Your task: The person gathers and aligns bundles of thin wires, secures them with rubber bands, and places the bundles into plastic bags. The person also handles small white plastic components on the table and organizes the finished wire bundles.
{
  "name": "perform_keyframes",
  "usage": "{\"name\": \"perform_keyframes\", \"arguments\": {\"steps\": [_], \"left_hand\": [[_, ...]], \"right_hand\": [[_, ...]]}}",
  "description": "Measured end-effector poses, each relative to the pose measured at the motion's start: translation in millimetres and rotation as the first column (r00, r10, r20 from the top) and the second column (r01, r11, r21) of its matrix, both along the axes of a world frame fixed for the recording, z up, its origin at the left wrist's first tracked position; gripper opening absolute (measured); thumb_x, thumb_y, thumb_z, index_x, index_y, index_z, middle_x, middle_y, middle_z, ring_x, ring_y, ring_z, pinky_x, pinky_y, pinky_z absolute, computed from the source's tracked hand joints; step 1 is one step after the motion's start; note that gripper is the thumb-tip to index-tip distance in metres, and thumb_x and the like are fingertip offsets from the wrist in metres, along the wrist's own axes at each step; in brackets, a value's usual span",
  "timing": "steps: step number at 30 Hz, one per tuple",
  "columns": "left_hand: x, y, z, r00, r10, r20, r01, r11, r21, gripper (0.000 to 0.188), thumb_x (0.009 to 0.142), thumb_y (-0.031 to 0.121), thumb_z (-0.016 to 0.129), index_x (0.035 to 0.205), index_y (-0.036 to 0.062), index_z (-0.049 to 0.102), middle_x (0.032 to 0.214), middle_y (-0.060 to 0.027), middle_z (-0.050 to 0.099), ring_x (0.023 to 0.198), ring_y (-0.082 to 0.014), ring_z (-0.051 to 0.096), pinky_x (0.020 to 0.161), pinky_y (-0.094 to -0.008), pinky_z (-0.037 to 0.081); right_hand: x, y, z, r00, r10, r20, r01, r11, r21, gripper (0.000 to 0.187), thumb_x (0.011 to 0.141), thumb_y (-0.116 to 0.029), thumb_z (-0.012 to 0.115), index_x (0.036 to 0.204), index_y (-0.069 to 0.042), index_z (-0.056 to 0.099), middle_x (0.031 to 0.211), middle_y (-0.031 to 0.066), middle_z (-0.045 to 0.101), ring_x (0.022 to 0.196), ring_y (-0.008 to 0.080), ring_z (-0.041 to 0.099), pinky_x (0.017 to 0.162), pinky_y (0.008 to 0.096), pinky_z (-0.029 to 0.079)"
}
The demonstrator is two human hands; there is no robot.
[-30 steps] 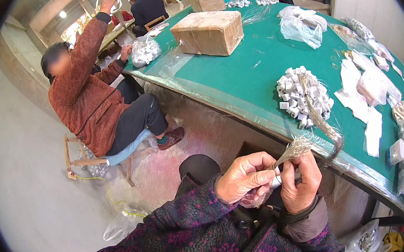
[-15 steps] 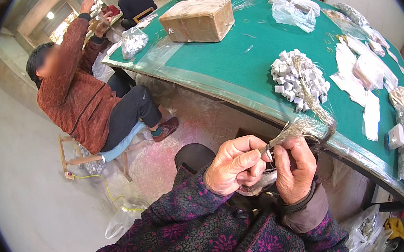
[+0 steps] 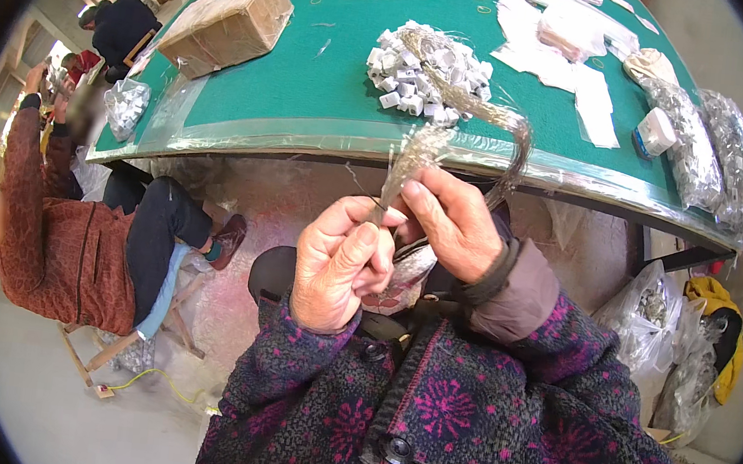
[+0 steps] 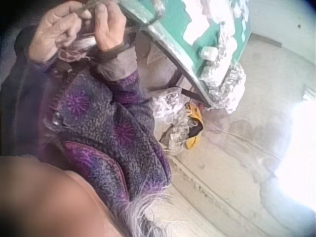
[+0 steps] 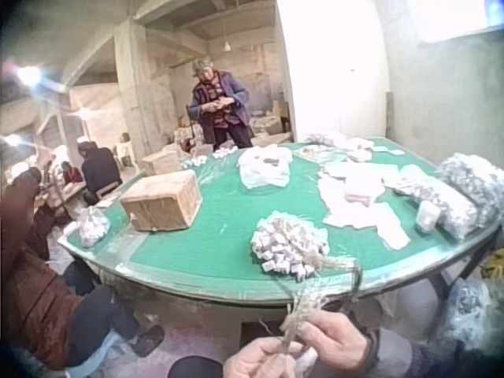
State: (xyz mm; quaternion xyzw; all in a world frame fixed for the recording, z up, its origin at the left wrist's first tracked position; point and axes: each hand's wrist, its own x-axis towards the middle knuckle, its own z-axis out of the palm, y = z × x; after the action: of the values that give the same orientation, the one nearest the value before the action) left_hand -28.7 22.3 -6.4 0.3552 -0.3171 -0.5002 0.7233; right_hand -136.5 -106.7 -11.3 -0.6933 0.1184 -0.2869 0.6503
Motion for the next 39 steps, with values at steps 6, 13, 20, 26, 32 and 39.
{"name": "perform_keyframes", "arguments": {"steps": [6, 13, 20, 26, 32, 39], "left_hand": [[2, -3, -6, 0.918, 0.244, 0.314, -0.254, 0.967, -0.012, 0.029, 0.098, 0.015, 0.056, 0.120, -0.0031, 0.051, 0.087, -0.0044, 0.062, 0.071, -0.0071, 0.055, 0.065, -0.0212, 0.045], [0, -3, -11, 0.567, 0.415, 0.712, -0.381, 0.898, -0.219, 0.025, 0.092, -0.001, 0.055, 0.117, -0.0014, 0.056, 0.094, -0.0154, 0.064, 0.083, -0.0169, 0.063, 0.075, -0.0291, 0.051], [-3, 4, -4, 0.889, 0.267, 0.372, -0.289, 0.957, 0.004, 0.023, 0.097, 0.008, 0.054, 0.118, -0.0031, 0.055, 0.086, -0.0022, 0.061, 0.071, -0.0042, 0.052, 0.062, -0.0198, 0.043], [7, 7, 0, 0.973, 0.045, -0.226, -0.047, 0.999, -0.002, 0.024, 0.098, 0.019, 0.055, 0.113, 0.0000, 0.056, 0.069, 0.0005, 0.051, 0.049, -0.0023, 0.035, 0.043, -0.0183, 0.029], [13, 2, -2, 0.930, -0.024, -0.366, 0.009, 0.999, -0.044, 0.027, 0.101, 0.021, 0.049, 0.116, -0.0007, 0.054, 0.068, 0.0036, 0.043, 0.049, -0.0030, 0.031, 0.041, -0.0187, 0.027], [22, 2, -7, 0.938, 0.069, -0.340, -0.095, 0.994, -0.061, 0.026, 0.101, 0.020, 0.048, 0.116, -0.0005, 0.054, 0.068, 0.0030, 0.042, 0.050, -0.0034, 0.033, 0.041, -0.0192, 0.028]], "right_hand": [[-24, 9, 26, 0.974, -0.203, 0.104, 0.227, 0.824, -0.519, 0.017, 0.085, -0.002, 0.067, 0.100, 0.004, 0.060, 0.077, 0.0068, 0.058, 0.065, 0.0108, 0.054, 0.058, 0.0249, 0.045], [-7, 16, 46, 0.985, -0.134, 0.111, 0.174, 0.752, -0.636, 0.029, 0.079, -0.004, 0.072, 0.106, 0.002, 0.062, 0.076, 0.0077, 0.056, 0.062, 0.0147, 0.055, 0.056, 0.0288, 0.046], [-14, 17, 41, 0.986, -0.149, 0.079, 0.168, 0.844, -0.509, 0.006, 0.083, 0.000, 0.061, 0.087, 0.002, 0.058, 0.071, 0.0074, 0.052, 0.062, 0.0134, 0.049, 0.055, 0.0278, 0.040], [-19, 25, 31, 0.975, -0.220, 0.043, 0.213, 0.849, -0.483, 0.004, 0.085, 0.000, 0.058, 0.085, 0.003, 0.056, 0.071, 0.0066, 0.052, 0.062, 0.0124, 0.048, 0.056, 0.0284, 0.040], [-20, 27, 13, 0.973, -0.233, -0.009, 0.225, 0.951, -0.212, 0.008, 0.092, -0.006, 0.053, 0.085, -0.002, 0.051, 0.078, -0.0047, 0.045, 0.066, 0.0023, 0.037, 0.057, 0.0191, 0.031], [-26, 21, 14, 0.988, -0.155, -0.022, 0.156, 0.971, 0.181, 0.007, 0.090, -0.008, 0.060, 0.088, -0.002, 0.057, 0.078, -0.0064, 0.049, 0.070, 0.0017, 0.042, 0.061, 0.0195, 0.036]]}}
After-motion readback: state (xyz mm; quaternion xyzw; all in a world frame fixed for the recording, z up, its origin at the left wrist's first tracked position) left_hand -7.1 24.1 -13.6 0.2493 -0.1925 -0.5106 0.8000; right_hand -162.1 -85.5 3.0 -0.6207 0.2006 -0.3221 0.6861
